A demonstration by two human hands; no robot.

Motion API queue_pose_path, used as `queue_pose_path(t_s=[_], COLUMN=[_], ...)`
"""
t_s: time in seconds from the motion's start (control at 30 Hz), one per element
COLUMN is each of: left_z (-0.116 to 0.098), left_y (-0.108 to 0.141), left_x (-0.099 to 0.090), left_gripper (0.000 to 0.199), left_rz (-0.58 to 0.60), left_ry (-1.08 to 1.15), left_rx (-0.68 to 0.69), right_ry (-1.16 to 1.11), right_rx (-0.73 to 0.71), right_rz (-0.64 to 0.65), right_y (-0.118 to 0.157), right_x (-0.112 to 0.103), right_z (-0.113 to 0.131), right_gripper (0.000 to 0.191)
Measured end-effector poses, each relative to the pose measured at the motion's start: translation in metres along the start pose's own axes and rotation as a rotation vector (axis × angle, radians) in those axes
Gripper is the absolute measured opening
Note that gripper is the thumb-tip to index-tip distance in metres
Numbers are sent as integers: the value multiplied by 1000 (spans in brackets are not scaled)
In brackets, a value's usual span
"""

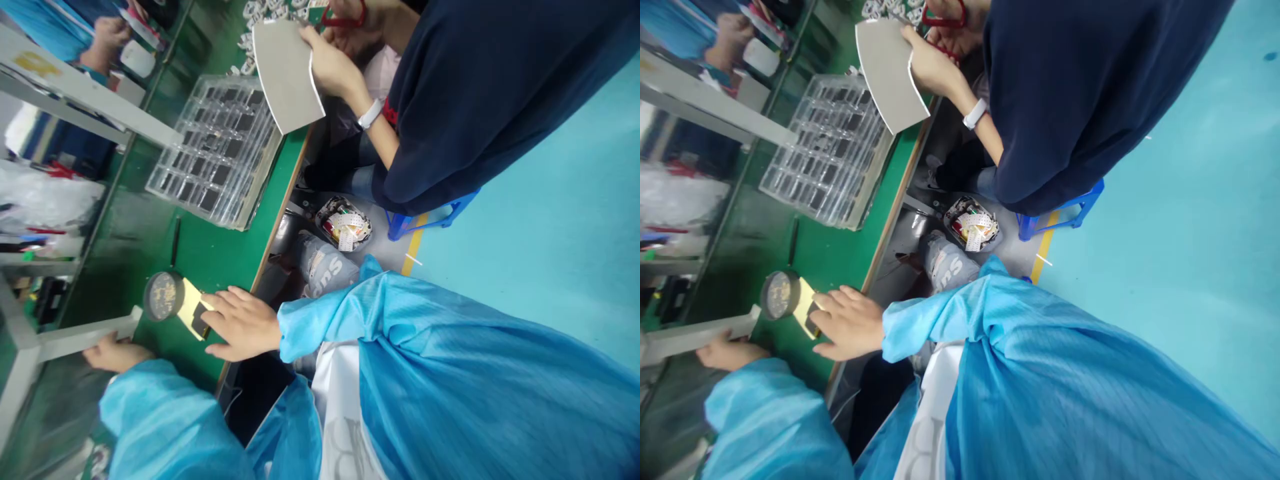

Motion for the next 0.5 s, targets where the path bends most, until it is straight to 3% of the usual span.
queue_pose_path(t_s=[0.17, 0.5], left_z=[9, 16], left_y=[-2, -2], left_x=[-2, 2], left_gripper=[71, 78], left_rz=[-9, -33], left_ry=[28, 9], left_rx=[50, 129], right_ry=[-77, -97], right_rx=[-8, -14], right_rz=[92, 80], right_y=[1, 2], right_x=[0, 2], right_z=[5, 5], right_gripper=[59, 52])
Point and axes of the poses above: each hand's wrist, its own y-axis away from the middle knuckle, its own x-axis out of the palm, z = x × y, the point moved 3 cm from there along -y, towards the middle knuckle
